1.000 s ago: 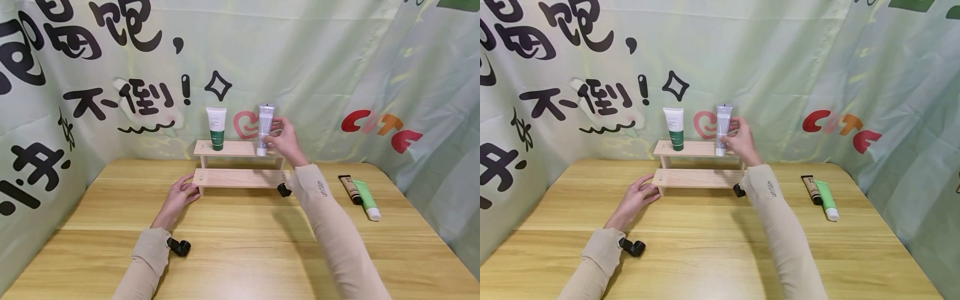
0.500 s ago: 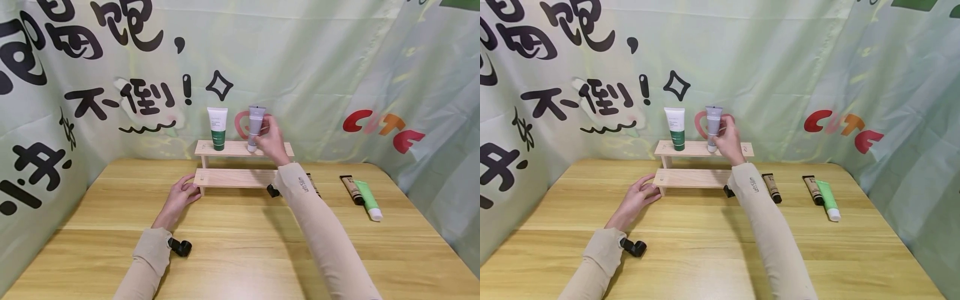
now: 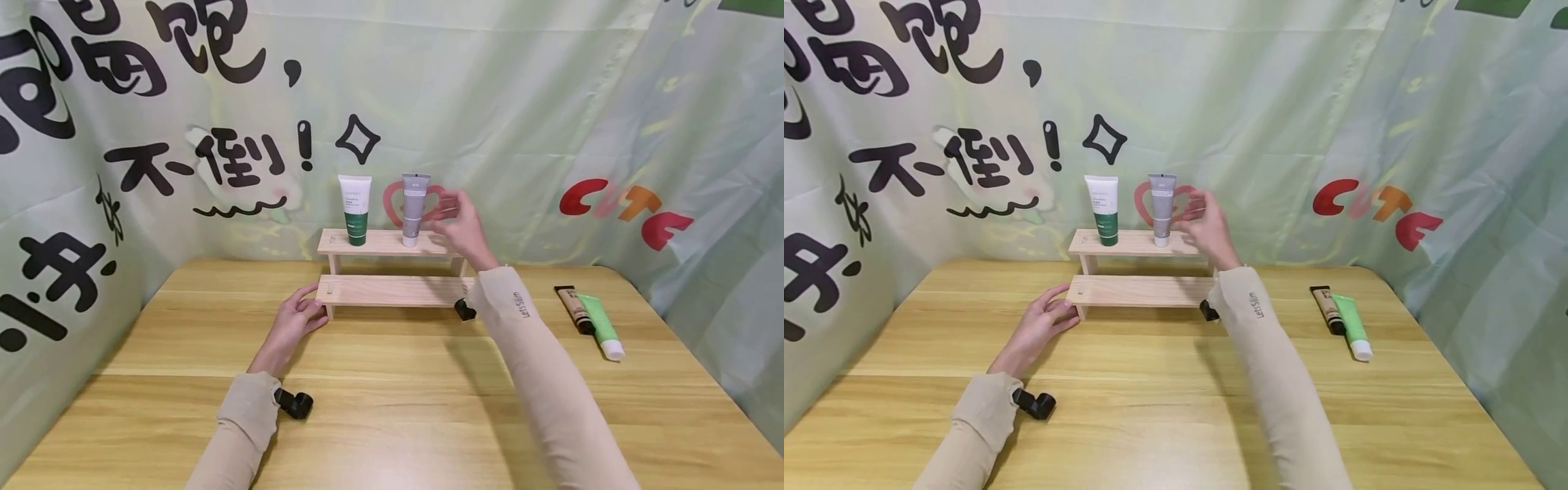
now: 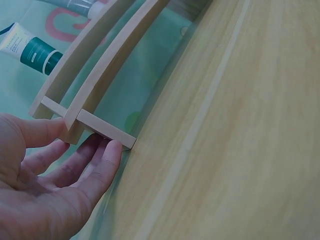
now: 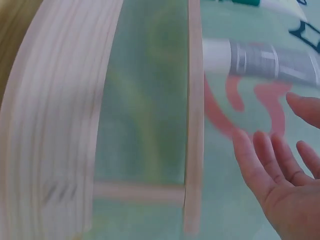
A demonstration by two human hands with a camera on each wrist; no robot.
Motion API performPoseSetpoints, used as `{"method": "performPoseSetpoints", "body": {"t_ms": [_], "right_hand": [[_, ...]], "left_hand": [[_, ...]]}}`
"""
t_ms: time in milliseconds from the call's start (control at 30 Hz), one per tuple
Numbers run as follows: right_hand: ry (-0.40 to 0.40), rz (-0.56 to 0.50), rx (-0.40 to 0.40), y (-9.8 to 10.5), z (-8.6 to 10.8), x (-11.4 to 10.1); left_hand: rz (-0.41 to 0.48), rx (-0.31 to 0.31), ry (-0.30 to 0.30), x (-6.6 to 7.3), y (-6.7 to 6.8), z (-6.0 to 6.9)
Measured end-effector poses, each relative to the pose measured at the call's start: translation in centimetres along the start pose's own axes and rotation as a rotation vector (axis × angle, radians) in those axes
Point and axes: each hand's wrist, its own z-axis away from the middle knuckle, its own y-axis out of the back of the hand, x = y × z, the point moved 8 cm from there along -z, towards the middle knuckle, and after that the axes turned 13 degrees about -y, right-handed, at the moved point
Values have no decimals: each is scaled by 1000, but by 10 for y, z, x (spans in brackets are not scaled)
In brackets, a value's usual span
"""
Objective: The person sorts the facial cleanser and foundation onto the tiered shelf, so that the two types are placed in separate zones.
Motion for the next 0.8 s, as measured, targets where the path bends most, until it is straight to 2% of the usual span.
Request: {"method": "performPoseSetpoints", "body": {"t_ms": [233, 467, 800], "right_hand": [[-124, -78, -9, 47, 8, 28], [-133, -47, 23, 94, 23, 50], [-207, -33, 66, 154, 46, 86]], "left_hand": [[1, 3, 1, 1, 0, 0], [-3, -8, -16, 2, 0, 2], [-1, -14, -12, 2, 0, 2]]}}
